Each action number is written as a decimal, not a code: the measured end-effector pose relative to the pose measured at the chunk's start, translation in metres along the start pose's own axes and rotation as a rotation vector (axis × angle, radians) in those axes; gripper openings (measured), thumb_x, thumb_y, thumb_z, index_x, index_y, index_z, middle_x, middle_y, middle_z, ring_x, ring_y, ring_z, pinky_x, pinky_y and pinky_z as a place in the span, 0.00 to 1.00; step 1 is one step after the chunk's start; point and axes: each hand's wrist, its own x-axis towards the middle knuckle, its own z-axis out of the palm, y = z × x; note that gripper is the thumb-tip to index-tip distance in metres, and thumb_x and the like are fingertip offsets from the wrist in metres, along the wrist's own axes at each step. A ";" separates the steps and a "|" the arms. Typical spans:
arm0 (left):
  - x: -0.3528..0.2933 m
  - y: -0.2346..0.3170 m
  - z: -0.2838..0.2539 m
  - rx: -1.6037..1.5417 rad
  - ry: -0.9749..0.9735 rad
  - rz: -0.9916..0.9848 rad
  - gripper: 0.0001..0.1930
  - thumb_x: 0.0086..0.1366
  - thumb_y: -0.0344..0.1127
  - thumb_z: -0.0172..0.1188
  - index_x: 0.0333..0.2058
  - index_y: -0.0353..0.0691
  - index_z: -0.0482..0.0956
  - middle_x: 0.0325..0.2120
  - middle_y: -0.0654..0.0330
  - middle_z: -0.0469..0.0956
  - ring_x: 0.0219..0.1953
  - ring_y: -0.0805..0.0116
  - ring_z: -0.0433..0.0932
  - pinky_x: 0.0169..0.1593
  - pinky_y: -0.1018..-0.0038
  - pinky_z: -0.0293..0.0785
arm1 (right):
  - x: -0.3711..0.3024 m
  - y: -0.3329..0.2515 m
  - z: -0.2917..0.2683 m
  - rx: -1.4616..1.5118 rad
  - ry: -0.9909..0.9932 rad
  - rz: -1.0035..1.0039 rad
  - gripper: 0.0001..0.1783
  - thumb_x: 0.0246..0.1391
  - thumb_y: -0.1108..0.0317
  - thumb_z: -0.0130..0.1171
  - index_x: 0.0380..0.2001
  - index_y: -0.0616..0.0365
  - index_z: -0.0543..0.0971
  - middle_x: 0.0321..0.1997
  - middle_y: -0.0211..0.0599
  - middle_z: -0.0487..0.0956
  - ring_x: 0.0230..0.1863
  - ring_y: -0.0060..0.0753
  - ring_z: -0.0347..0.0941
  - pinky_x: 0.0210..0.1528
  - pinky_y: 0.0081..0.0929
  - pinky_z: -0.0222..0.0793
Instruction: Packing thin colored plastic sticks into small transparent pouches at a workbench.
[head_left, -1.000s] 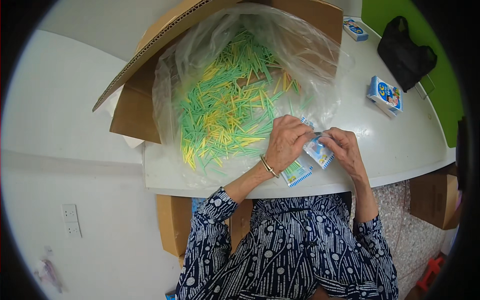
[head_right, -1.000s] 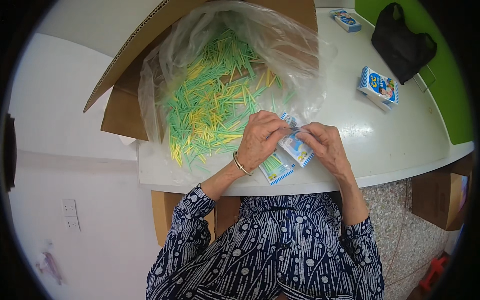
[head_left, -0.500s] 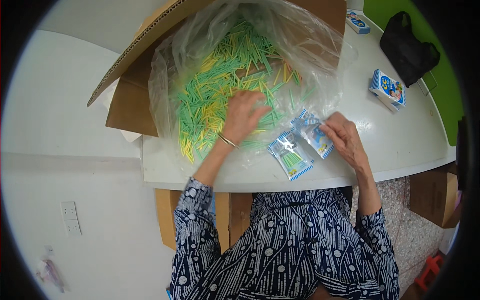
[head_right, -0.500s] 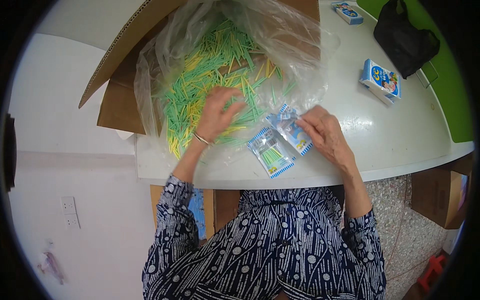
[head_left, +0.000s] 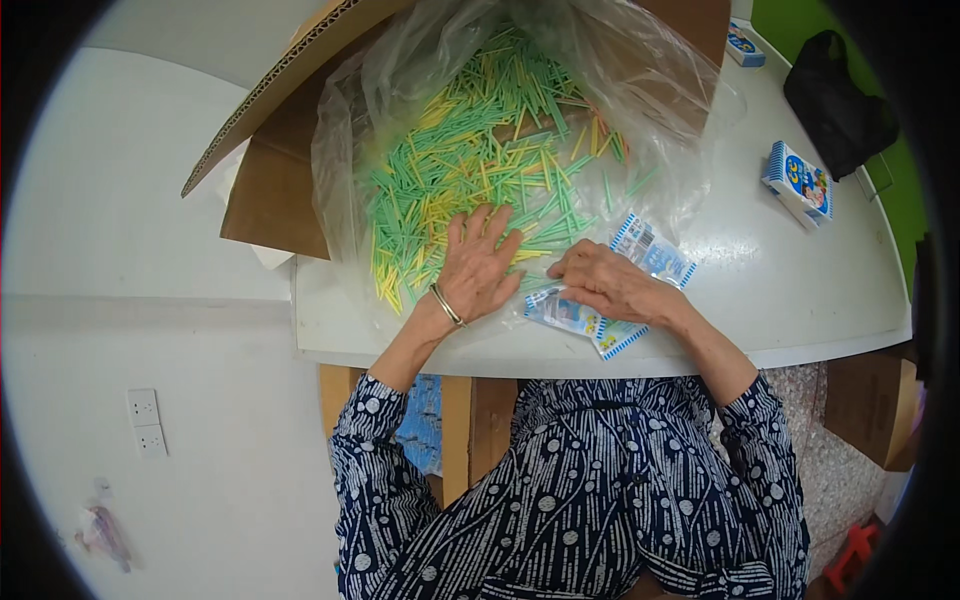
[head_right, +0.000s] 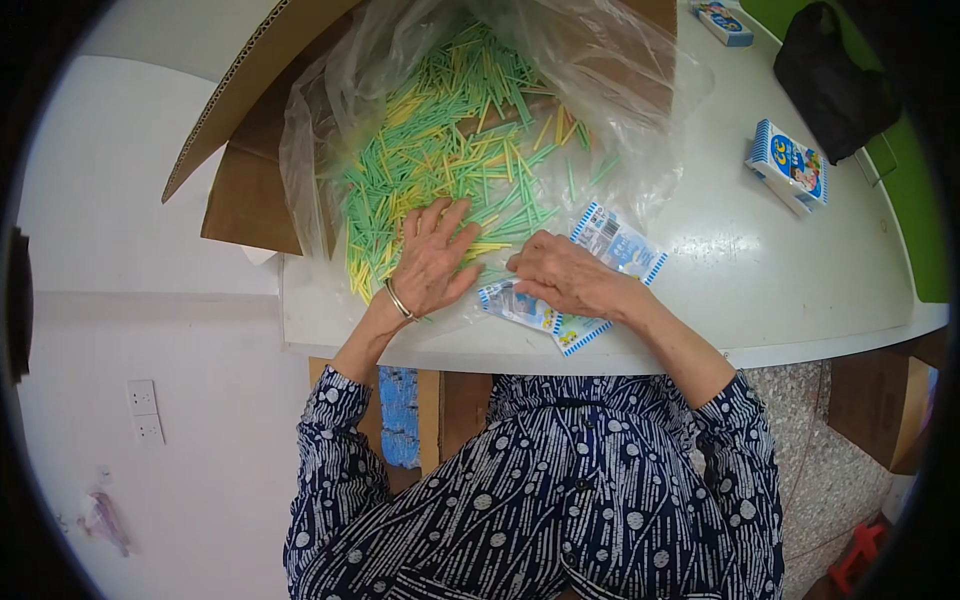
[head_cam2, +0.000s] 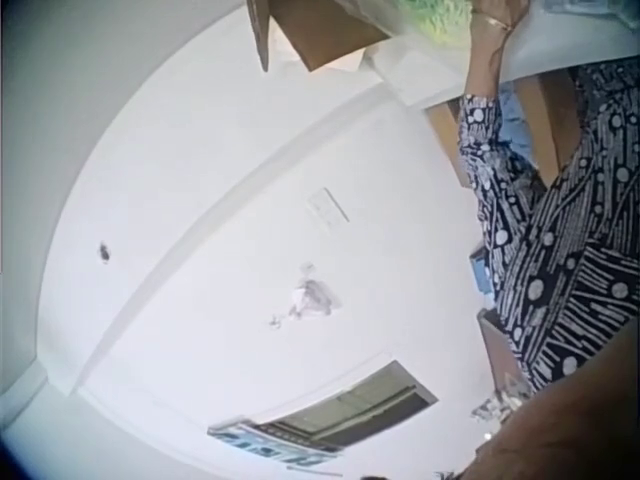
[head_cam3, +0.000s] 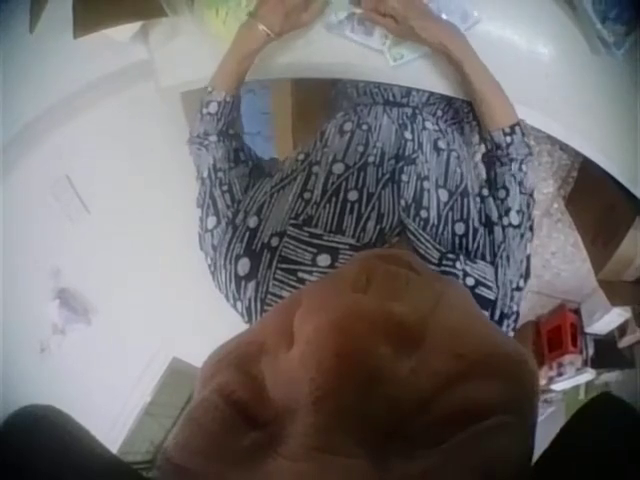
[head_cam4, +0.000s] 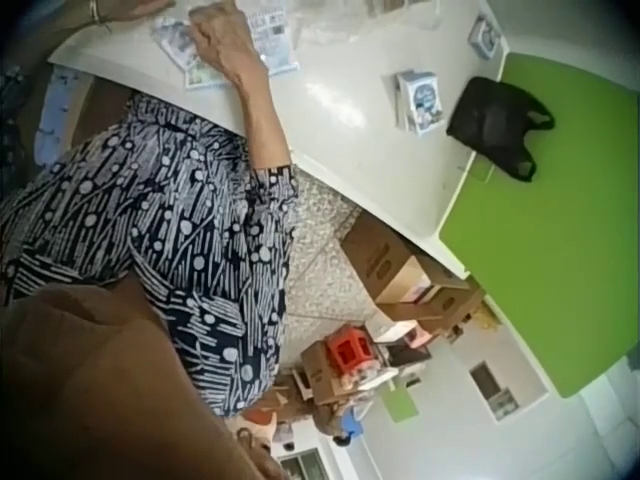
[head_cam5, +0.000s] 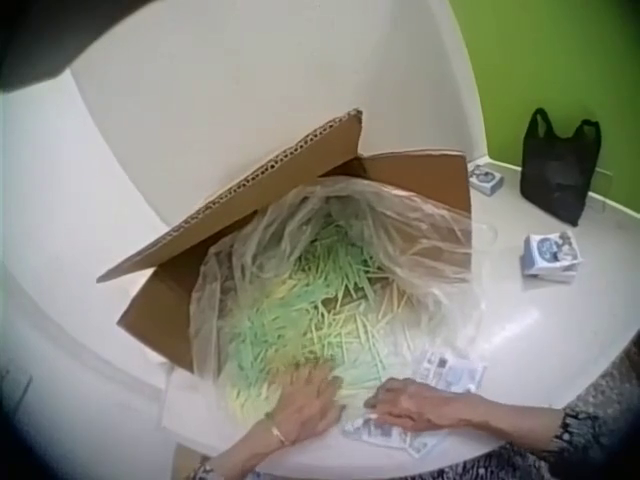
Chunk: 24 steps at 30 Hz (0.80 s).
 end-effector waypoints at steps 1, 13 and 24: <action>0.002 -0.001 0.003 -0.011 0.011 -0.001 0.25 0.47 0.39 0.62 0.44 0.33 0.73 0.54 0.44 0.63 0.58 0.44 0.58 0.58 0.49 0.51 | 0.000 0.001 0.001 0.000 -0.003 -0.004 0.12 0.56 0.65 0.53 0.38 0.63 0.76 0.41 0.43 0.76 0.46 0.44 0.68 0.51 0.36 0.65; 0.022 -0.026 0.022 0.106 0.137 -0.092 0.24 0.48 0.38 0.60 0.44 0.33 0.70 0.54 0.47 0.64 0.57 0.46 0.60 0.57 0.49 0.53 | -0.003 0.003 0.002 0.064 -0.024 0.035 0.12 0.55 0.65 0.55 0.38 0.62 0.77 0.45 0.36 0.76 0.48 0.41 0.66 0.52 0.34 0.63; 0.036 -0.045 0.014 0.265 0.132 -0.242 0.36 0.49 0.46 0.60 0.53 0.30 0.63 0.54 0.44 0.63 0.57 0.44 0.59 0.57 0.48 0.52 | -0.004 0.004 0.004 0.068 -0.026 0.061 0.14 0.55 0.65 0.55 0.42 0.63 0.76 0.44 0.35 0.77 0.49 0.41 0.65 0.54 0.33 0.63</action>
